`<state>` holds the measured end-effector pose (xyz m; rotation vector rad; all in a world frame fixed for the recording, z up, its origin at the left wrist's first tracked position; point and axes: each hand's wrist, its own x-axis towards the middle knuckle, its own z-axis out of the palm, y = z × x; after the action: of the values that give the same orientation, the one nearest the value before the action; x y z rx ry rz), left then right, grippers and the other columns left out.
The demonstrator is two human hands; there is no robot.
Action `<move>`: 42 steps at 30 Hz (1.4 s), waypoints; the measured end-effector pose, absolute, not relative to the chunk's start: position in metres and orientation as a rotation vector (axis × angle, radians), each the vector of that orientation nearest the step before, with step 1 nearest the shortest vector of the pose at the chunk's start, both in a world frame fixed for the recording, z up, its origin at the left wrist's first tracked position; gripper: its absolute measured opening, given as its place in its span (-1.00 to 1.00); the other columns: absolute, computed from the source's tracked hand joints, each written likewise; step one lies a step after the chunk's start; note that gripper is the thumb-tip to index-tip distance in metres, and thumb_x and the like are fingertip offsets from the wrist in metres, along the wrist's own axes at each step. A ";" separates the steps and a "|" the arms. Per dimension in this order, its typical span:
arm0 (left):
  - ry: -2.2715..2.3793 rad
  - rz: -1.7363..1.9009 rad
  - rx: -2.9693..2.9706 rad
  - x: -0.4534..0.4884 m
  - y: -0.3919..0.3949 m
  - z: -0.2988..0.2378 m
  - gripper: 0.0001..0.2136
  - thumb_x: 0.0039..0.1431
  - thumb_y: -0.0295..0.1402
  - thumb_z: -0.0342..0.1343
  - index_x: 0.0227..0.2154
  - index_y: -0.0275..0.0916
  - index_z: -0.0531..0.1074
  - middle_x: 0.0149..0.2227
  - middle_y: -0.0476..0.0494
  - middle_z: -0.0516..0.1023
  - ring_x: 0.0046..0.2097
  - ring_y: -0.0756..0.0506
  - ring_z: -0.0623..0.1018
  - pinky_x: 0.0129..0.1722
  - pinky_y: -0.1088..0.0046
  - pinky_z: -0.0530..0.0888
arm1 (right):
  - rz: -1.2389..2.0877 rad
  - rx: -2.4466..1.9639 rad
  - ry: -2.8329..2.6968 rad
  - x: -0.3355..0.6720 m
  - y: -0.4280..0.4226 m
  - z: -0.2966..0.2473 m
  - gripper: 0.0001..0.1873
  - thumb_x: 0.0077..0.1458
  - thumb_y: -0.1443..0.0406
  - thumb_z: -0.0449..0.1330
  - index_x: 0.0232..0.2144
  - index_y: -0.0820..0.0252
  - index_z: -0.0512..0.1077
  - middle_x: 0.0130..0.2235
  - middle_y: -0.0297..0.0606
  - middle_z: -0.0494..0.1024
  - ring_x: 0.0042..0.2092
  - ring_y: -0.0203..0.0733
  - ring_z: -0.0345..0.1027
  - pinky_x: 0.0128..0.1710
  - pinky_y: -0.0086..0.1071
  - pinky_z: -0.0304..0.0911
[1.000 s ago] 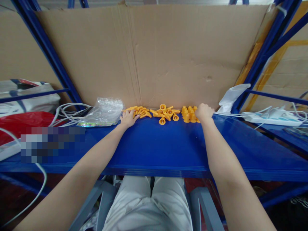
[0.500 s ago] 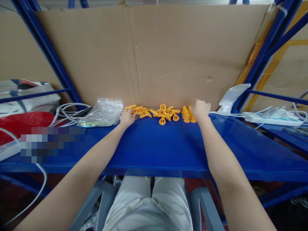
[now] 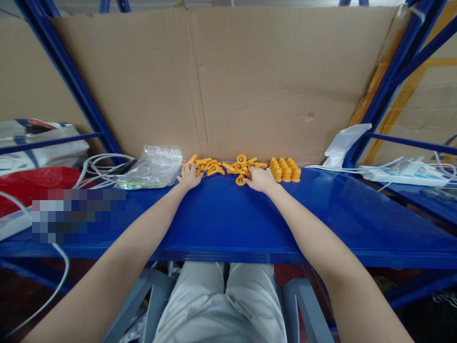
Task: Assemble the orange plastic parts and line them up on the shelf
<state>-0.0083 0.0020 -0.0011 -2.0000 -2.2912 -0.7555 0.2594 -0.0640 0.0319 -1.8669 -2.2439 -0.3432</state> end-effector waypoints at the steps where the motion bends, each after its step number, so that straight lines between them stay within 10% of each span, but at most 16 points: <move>1: -2.292 -0.753 -2.000 -0.008 0.002 -0.001 -0.44 0.30 -0.17 -0.05 0.35 -0.10 0.22 0.43 -0.32 0.16 0.43 -0.39 0.17 0.30 -0.17 0.28 | -0.303 -1.862 -2.243 0.258 -0.062 0.028 -0.59 0.31 0.10 0.11 0.04 0.25 0.46 0.01 0.05 0.63 0.05 0.15 0.50 -0.04 -0.11 0.30; 16: -2.405 -0.855 -1.964 -0.012 0.000 0.007 -0.47 0.29 -0.46 -0.14 0.31 -0.22 0.30 0.37 -0.34 0.32 0.39 -0.31 0.29 0.34 -0.20 0.25 | 0.025 -1.885 -2.060 0.262 -0.039 0.005 -0.65 0.36 0.23 0.03 0.08 0.15 0.45 -0.06 -0.07 0.64 0.02 0.04 0.50 -0.06 -0.20 0.34; 27: -2.070 -0.876 -2.039 0.004 -0.011 0.009 -0.54 0.37 -0.37 -0.16 0.27 -0.17 0.34 0.42 -0.31 0.24 0.44 -0.31 0.19 0.35 -0.20 0.20 | -0.216 -1.662 -2.067 0.269 -0.039 0.003 -0.77 0.28 0.21 0.08 -0.29 0.14 0.51 -0.30 -0.19 0.60 -0.24 -0.08 0.46 -0.30 -0.33 0.18; 42: -1.148 -0.859 -2.480 0.046 -0.043 0.011 -0.58 0.39 -0.31 -0.03 0.26 -0.25 0.31 0.33 -0.36 0.38 0.33 -0.25 0.38 0.28 0.06 0.31 | -0.371 -1.179 -1.892 0.259 -0.059 0.030 -0.66 0.37 0.18 -0.06 -0.08 0.15 0.47 -0.06 -0.05 0.54 -0.01 0.04 0.39 0.00 -0.15 0.22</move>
<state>0.0456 -0.0425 0.0108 -2.4802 -1.1476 -0.8591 0.2591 -0.0592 0.0296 -1.1785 -1.8920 -0.3707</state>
